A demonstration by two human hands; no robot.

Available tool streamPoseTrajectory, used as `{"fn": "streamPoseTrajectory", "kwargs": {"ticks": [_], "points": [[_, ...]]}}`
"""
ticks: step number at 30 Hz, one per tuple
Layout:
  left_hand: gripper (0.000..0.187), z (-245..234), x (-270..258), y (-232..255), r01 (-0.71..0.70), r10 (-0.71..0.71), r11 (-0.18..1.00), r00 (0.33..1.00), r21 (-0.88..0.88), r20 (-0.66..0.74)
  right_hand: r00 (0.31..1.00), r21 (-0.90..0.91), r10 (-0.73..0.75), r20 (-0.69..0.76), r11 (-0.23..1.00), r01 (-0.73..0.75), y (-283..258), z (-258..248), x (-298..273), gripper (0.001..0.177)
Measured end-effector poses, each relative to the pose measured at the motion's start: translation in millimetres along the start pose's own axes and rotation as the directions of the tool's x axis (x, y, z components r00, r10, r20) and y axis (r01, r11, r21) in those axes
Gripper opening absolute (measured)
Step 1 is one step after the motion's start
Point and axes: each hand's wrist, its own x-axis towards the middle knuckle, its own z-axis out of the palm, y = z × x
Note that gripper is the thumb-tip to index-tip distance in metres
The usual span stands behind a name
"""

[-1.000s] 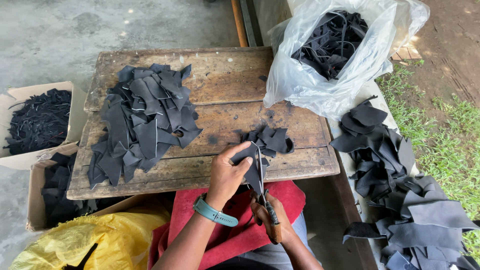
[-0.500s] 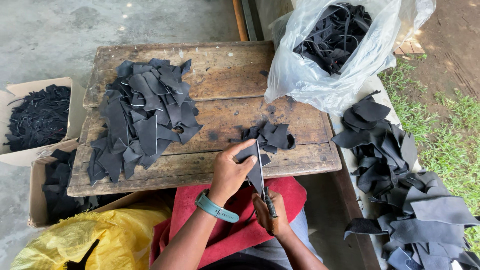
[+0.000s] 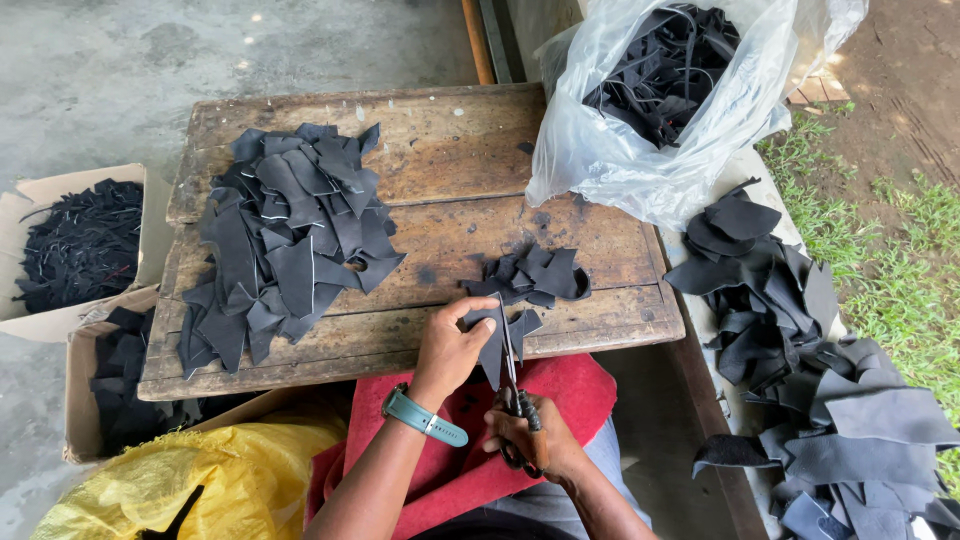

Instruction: The person cuts small shapes out of black leather scraps using large shears on a wooden table, picking up scraps from a pile and placing the finished cutouts onto another pile.

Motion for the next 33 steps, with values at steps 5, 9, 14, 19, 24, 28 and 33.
{"fn": "streamPoseTrajectory", "kwargs": {"ticks": [5,9,14,19,24,28,33], "points": [[0.026,3.5,0.4,-9.3,-0.115,0.116,0.993,0.993,0.037,-0.025,0.997,0.141,-0.061,-0.044,0.988,0.066,13.0,8.4,3.2,0.041],[0.027,-0.7,0.0,-13.9,-0.110,0.115,0.990,0.991,0.086,-0.061,0.993,0.399,-0.111,0.051,0.913,0.081,20.6,6.1,7.7,0.051],[0.029,1.4,3.5,-24.5,-0.043,0.015,0.980,0.990,-0.196,-0.140,0.967,0.275,-0.243,0.080,0.938,0.213,29.9,1.4,15.5,0.051],[0.036,-4.2,5.2,-22.0,0.077,-0.130,0.907,0.986,-0.413,-0.101,0.963,0.052,-0.267,0.016,0.963,0.266,24.3,1.5,10.2,0.033],[0.044,1.6,-0.9,-5.0,0.053,-0.102,0.914,0.990,-0.402,-0.101,0.950,-0.037,-0.311,0.009,0.950,0.311,3.5,2.3,2.1,0.028],[0.043,7.5,-8.7,6.3,0.071,-0.085,0.975,0.995,-0.213,-0.059,0.953,-0.127,-0.299,-0.057,0.949,0.290,-15.1,1.6,4.4,0.028],[0.039,8.6,-16.3,14.9,-0.176,0.176,0.977,0.984,-0.124,-0.014,0.929,-0.158,-0.366,-0.055,0.922,0.354,-13.9,-7.2,6.6,0.029]]}}
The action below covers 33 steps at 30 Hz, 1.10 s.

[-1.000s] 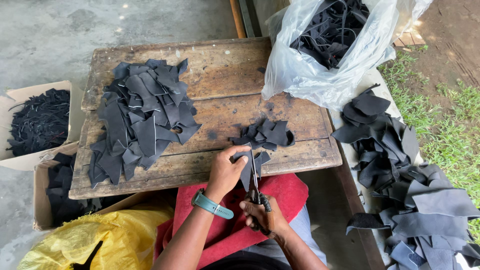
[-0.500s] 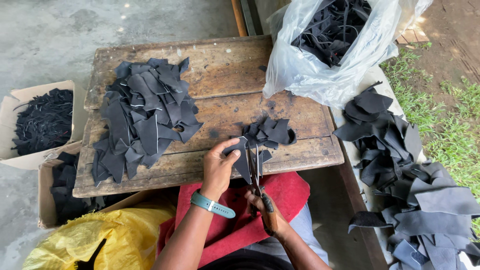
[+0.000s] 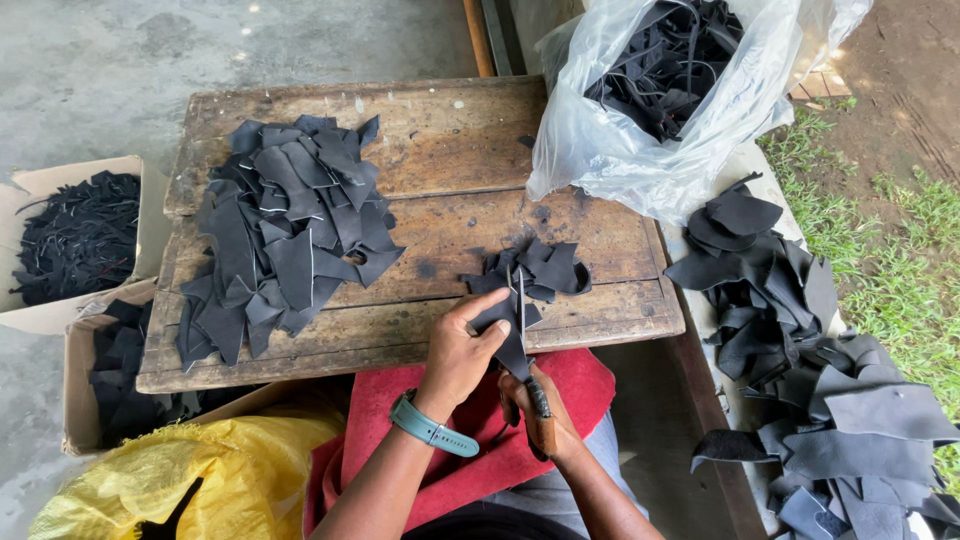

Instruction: The person cuts small shapes out of black leather scraps using large shears on a wooden table, picking up scraps from a pile and placing the finished cutouts onto another pile.

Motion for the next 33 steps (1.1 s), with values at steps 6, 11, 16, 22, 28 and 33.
{"fn": "streamPoseTrajectory", "kwargs": {"ticks": [6,11,16,22,28,33], "points": [[0.041,-6.1,1.2,-2.7,0.108,-0.106,0.994,0.993,-0.034,0.047,0.999,0.075,0.029,-0.036,0.997,-0.026,27.4,2.8,0.7,0.028],[0.041,-0.6,-4.8,-13.2,0.145,-0.144,0.989,0.989,-0.012,0.018,0.972,0.214,0.174,-0.161,0.967,-0.137,40.3,17.6,6.7,0.023],[0.040,-53.2,32.1,18.6,0.060,-0.061,0.998,0.986,-0.010,-0.158,0.976,0.157,0.191,-0.104,0.972,-0.174,36.5,12.5,-10.8,0.032],[0.047,-188.9,158.0,13.2,-0.077,0.326,0.730,0.913,0.679,-0.246,0.986,0.189,0.032,-0.163,0.982,-0.001,50.5,-13.4,-47.1,0.033],[0.052,-167.7,128.8,20.2,-0.221,0.502,0.549,0.858,0.806,-0.107,0.950,0.116,0.129,-0.286,0.988,-0.099,77.3,-35.6,-53.6,0.038],[0.042,-39.4,23.8,19.9,-0.315,0.223,0.788,0.947,0.528,0.232,0.961,0.092,0.123,-0.248,0.990,-0.103,88.8,-46.0,-44.8,0.032]]}}
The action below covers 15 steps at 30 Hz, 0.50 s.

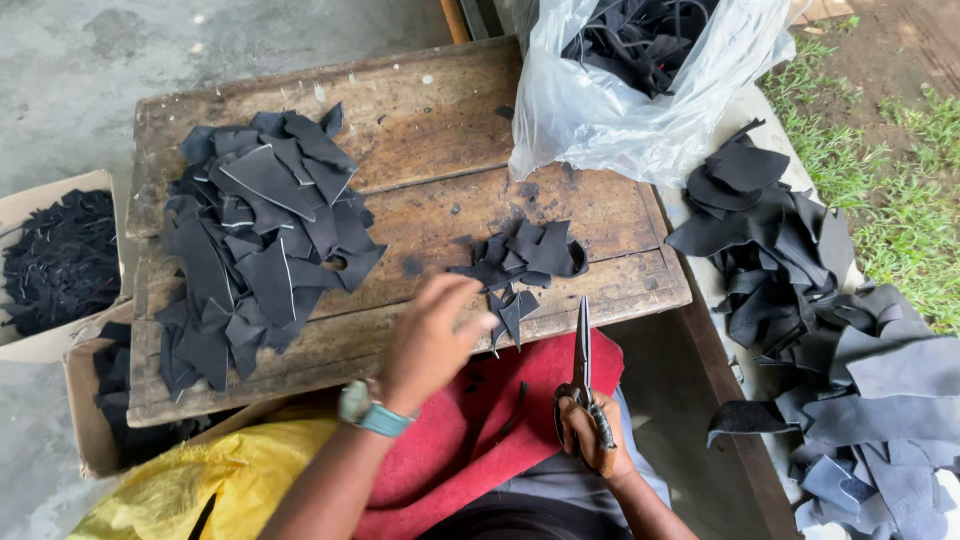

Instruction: The person cuts small shapes out of black leather scraps using large shears on a wooden table, picking up scraps from a pile and placing the finished cutouts onto another pile.

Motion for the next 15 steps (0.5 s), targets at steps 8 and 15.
{"fn": "streamPoseTrajectory", "kwargs": {"ticks": [8,15], "points": [[0.031,59.0,-36.8,-4.4,0.263,-0.257,0.938,0.965,-0.225,0.057,0.999,0.062,0.007,0.039,0.998,-0.009,8.1,-2.3,4.0,0.030],[0.040,47.8,-17.2,-0.6,0.378,-0.421,0.861,0.905,-0.341,-0.058,0.998,0.051,0.030,0.054,0.998,-0.033,11.8,0.7,12.3,0.034]]}}
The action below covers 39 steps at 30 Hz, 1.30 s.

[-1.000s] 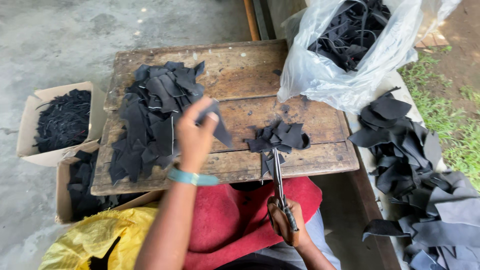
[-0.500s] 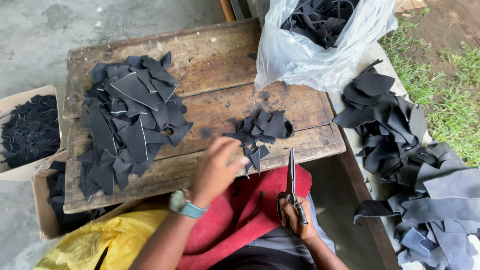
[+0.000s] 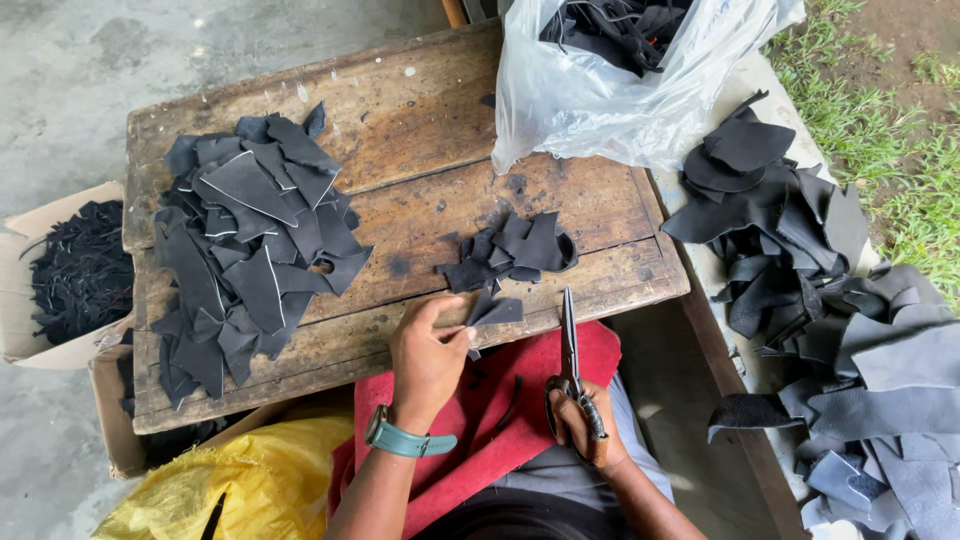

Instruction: The person cuts small shapes out of black leather scraps using large shears on a wooden table, picking up scraps from a pile and placing the finished cutouts onto another pile.

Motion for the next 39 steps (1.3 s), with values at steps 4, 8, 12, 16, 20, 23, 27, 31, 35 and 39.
{"fn": "streamPoseTrajectory", "kwargs": {"ticks": [4,8,12,16,20,23,27,31,35,39], "points": [[0.043,-14.3,-9.1,-6.4,0.052,-0.051,0.998,0.999,0.032,-0.018,1.000,-0.004,0.008,0.010,1.000,-0.008,2.6,-0.6,-4.0,0.032],[0.049,-23.5,-8.6,-4.3,0.057,-0.057,0.998,0.998,0.034,0.018,0.999,-0.007,-0.028,0.020,1.000,0.028,-1.8,-2.5,-2.0,0.035],[0.035,-19.8,-2.6,-1.0,-0.168,0.186,0.925,0.982,0.342,-0.022,1.000,-0.031,-0.026,0.018,0.999,0.026,-4.1,0.8,-2.2,0.034],[0.029,-5.3,3.1,-7.3,-0.263,0.265,0.855,0.962,0.447,0.060,1.000,-0.060,-0.008,-0.006,0.998,0.008,-3.9,3.2,-2.4,0.034],[0.019,-0.1,5.2,-18.4,0.016,-0.017,0.988,1.000,0.157,0.001,0.999,-0.092,0.027,-0.026,0.995,-0.030,-1.5,2.1,-4.7,0.036],[0.031,-5.1,7.6,-24.6,0.219,-0.207,0.849,0.975,-0.481,0.080,0.999,-0.080,0.033,-0.016,0.996,-0.034,-2.1,1.1,-3.6,0.035],[0.036,-13.4,3.7,-28.2,0.164,-0.178,0.849,0.984,-0.502,0.020,0.999,-0.074,0.046,0.014,0.996,-0.045,-4.3,5.9,-5.5,0.034],[0.040,-14.0,3.8,-22.5,-0.099,0.078,0.960,0.993,-0.263,-0.090,0.996,-0.041,0.059,0.070,0.998,-0.056,-11.8,14.0,-12.0,0.024],[0.028,-10.6,3.1,-18.9,0.267,-0.270,0.955,0.963,-0.132,-0.007,0.977,-0.030,0.046,0.208,0.999,-0.041,-19.0,25.3,-27.0,0.018],[0.023,-3.4,7.8,-16.2,0.117,-0.148,0.945,0.986,-0.307,-0.080,0.969,-0.214,0.054,0.239,0.977,-0.001,-35.8,36.0,-35.2,0.022]]}}
